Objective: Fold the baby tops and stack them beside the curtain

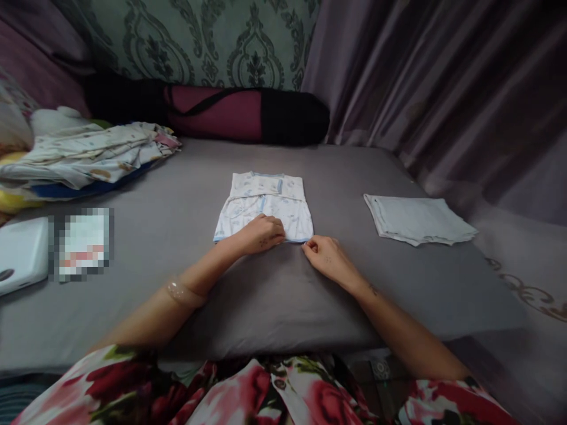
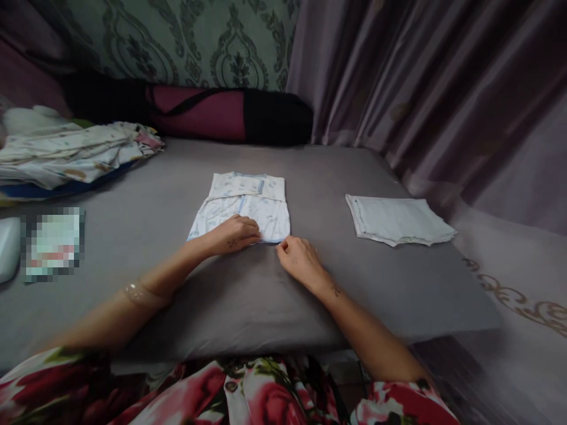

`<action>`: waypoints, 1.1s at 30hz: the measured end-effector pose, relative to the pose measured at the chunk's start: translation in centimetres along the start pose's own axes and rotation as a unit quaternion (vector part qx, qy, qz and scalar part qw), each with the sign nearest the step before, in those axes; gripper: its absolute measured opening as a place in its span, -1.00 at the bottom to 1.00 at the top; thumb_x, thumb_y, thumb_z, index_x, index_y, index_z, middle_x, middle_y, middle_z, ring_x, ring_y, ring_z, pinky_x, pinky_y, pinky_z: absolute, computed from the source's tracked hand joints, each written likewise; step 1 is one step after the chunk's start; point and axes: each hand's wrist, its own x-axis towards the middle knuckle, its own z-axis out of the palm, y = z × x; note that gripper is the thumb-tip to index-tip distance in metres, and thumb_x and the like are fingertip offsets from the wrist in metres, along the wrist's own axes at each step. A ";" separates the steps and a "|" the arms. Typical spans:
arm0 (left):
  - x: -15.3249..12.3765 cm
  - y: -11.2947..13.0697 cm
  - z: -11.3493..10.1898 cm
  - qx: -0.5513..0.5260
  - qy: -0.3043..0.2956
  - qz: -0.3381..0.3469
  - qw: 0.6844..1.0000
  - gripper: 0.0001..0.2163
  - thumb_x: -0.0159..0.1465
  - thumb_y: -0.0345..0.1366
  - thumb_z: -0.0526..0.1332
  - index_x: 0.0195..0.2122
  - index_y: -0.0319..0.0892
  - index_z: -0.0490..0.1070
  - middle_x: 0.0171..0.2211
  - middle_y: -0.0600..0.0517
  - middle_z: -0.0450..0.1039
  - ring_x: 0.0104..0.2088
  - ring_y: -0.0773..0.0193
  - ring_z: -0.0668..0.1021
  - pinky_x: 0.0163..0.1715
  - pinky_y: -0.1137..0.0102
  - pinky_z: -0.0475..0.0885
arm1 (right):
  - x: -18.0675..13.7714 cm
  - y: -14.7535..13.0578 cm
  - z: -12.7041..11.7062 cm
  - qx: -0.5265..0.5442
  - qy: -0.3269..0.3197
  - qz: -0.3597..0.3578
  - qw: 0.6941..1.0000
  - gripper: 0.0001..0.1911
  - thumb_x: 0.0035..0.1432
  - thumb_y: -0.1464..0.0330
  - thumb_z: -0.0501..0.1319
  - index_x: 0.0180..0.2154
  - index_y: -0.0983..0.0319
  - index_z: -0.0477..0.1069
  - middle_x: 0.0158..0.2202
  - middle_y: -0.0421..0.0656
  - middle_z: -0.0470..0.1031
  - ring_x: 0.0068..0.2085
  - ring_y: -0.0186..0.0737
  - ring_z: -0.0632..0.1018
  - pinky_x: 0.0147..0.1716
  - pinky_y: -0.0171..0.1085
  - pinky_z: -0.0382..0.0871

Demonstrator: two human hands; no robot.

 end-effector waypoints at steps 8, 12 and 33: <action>0.6 0.8 -2.1 -0.051 0.070 -0.082 0.993 -0.79 0.30 -0.32 0.05 -0.33 -0.23 0.47 -0.38 -0.03 0.50 -0.39 0.29 0.48 -0.38 0.44 0.26 | 0.7 -1.2 0.6 0.155 -0.009 0.023 0.988 -0.70 0.22 0.26 0.10 -0.47 0.23 0.49 -0.64 -0.22 0.47 -0.64 -0.36 0.45 -0.55 -0.39 0.21; 0.6 0.6 -2.3 -0.054 0.094 -0.062 0.992 -0.79 0.30 -0.32 0.06 -0.33 -0.23 0.47 -0.39 -0.02 0.49 -0.40 0.30 0.48 -0.38 0.44 0.28 | 1.0 -2.4 1.3 0.288 -0.027 -0.006 0.957 -0.67 0.25 0.27 0.04 -0.14 0.28 0.49 -0.61 -0.27 0.47 -0.69 -0.41 0.40 -0.62 -0.42 0.22; -2.0 -1.9 2.1 0.095 -0.002 -0.176 0.980 -0.34 0.38 0.08 -0.22 0.37 -0.27 -0.07 0.38 -0.19 -0.13 0.37 0.00 -0.08 0.31 0.07 -0.17 | 5.6 0.8 2.4 -0.121 0.046 -0.265 0.956 -0.43 0.37 0.23 -0.11 0.32 0.29 0.04 0.39 0.01 -0.06 0.38 0.03 -0.05 0.30 0.07 -0.15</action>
